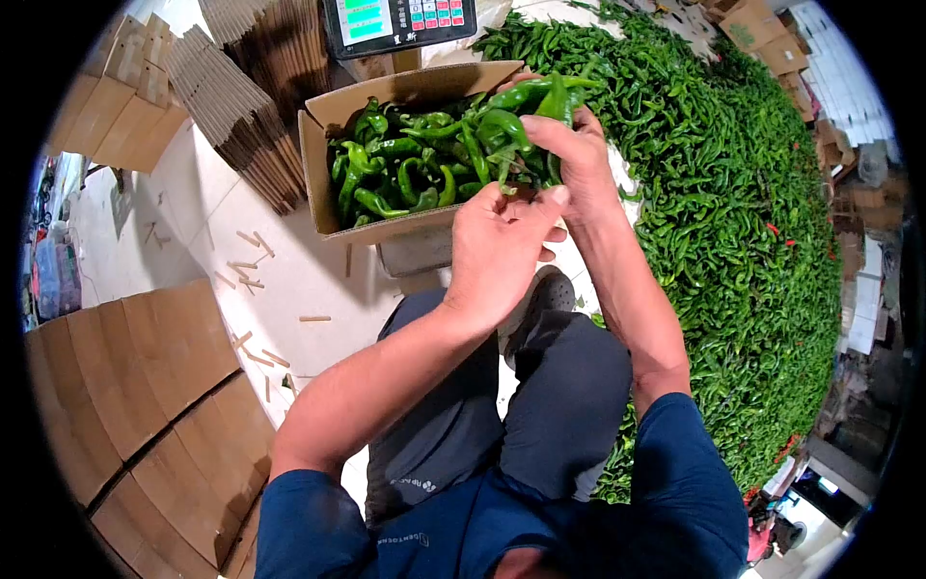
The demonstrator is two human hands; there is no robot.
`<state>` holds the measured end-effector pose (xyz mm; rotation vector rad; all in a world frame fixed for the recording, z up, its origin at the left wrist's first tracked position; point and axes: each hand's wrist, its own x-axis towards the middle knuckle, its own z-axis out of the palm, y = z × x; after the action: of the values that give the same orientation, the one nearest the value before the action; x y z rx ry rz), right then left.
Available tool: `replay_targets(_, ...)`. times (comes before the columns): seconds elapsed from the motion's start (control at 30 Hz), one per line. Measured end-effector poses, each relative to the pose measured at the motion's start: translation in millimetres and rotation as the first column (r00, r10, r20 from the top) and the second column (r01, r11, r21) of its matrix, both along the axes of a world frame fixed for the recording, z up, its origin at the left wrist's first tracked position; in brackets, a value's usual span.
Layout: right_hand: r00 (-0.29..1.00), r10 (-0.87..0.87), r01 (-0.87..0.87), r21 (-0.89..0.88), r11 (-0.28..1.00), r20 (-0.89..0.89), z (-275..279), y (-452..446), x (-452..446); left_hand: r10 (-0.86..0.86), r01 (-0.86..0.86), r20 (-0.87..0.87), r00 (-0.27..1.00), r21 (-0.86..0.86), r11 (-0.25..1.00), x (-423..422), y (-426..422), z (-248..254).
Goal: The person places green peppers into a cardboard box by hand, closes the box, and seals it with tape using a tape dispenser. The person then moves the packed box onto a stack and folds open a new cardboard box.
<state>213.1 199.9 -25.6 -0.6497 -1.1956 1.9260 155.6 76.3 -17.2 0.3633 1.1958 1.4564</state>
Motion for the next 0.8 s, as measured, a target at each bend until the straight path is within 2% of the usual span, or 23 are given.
replay_targets(0.07, 0.997, 0.0, -0.004, -0.053, 0.999, -0.078, -2.9, -0.1, 6.5, 0.01, -0.01, -0.013, 1.0, 0.009, 1.0, -0.5, -1.0, -4.9)
replay_targets(0.13, 0.999, -0.019, 0.015, -0.07, 0.997, -0.051, -6.4, 4.4, 13.0, 0.002, -0.001, -0.036, 0.999, 0.005, 1.0, 2.0, -1.9, -3.9)
replay_targets(0.2, 0.996, -0.061, 0.056, -0.071, 0.996, -0.064, -11.4, 12.4, 12.4, -0.243, 0.24, -0.079, 0.967, -0.039, 0.97, -0.9, -7.5, -5.4)
replay_targets(0.23, 0.998, -0.023, 0.019, -0.076, 0.997, -0.054, -7.9, 17.9, 15.6, -0.357, 0.352, -0.098, 0.929, -0.065, 0.934, -2.2, -11.1, -6.7)
replay_targets(0.27, 0.999, -0.026, 0.025, -0.038, 0.999, -0.036, -5.2, 24.7, 14.6, -0.501, 0.494, -0.274, 0.821, -0.097, 0.864, 0.0, -16.7, -9.3)
replay_targets(0.3, 0.999, -0.029, 0.029, -0.003, 1.0, -0.018, -1.6, 30.5, 13.3, -0.522, 0.653, -0.697, 0.492, -0.1, 0.75, -2.8, -20.0, -7.0)
replay_targets(0.33, 0.997, -0.012, 0.006, 0.081, 0.997, 0.072, 8.2, 34.5, 13.5, -0.49, 0.729, -0.841, 0.228, -0.186, 0.659, 2.0, -27.7, -12.0)
replay_targets(0.37, 0.993, 0.008, -0.03, 0.183, 0.983, 0.116, 7.5, 44.2, 11.9, -0.406, 0.768, -0.912, -0.052, -0.296, 0.567, 7.2, -36.2, -18.4)
replay_targets(0.43, 0.952, 0.093, -0.179, 0.283, 0.942, 0.292, 21.9, 50.8, 9.6, -0.39, 0.768, -0.886, -0.25, -0.427, 0.478, 9.4, -43.8, -24.0)
replay_targets(0.47, 0.892, 0.146, -0.283, 0.277, 0.918, 0.428, 31.5, 51.6, 9.4, -0.372, 0.755, -0.861, -0.346, -0.491, 0.434, 8.9, -45.3, -25.4)
replay_targets(0.57, 0.746, -0.053, -0.436, 0.547, 0.714, 0.664, 23.8, 58.5, 1.6, -0.293, 0.672, -0.772, -0.564, -0.635, 0.382, 1.8, -45.6, -20.5)
replay_targets(0.6, 0.745, -0.213, -0.412, 0.688, 0.598, 0.632, 12.0, 59.5, -2.7, -0.267, 0.655, -0.79, -0.551, -0.608, 0.448, 1.2, -48.1, -22.0)
replay_targets(0.63, 0.643, -0.326, -0.473, 0.694, 0.544, 0.693, 5.6, 60.8, -3.3, -0.24, 0.635, -0.807, -0.54, -0.578, 0.512, 1.8, -52.1, -24.1)
replay_targets(0.67, 0.686, -0.374, -0.427, 0.761, 0.488, 0.625, -3.6, 61.6, -6.8, -0.211, 0.613, -0.821, -0.531, -0.544, 0.573, 2.2, -53.0, -26.1)
replay_targets(0.7, 0.723, -0.417, -0.377, 0.82, 0.43, 0.551, -11.7, 61.0, -10.4, -0.248, 0.618, -0.821, -0.514, -0.556, 0.557, 2.5, -50.6, -25.0)
replay_targets(0.8, 0.765, -0.413, -0.286, 0.836, 0.468, 0.493, -21.3, 59.1, -14.5, -0.324, 0.649, -0.839, -0.437, -0.543, 0.533, 5.4, -40.8, -21.2)
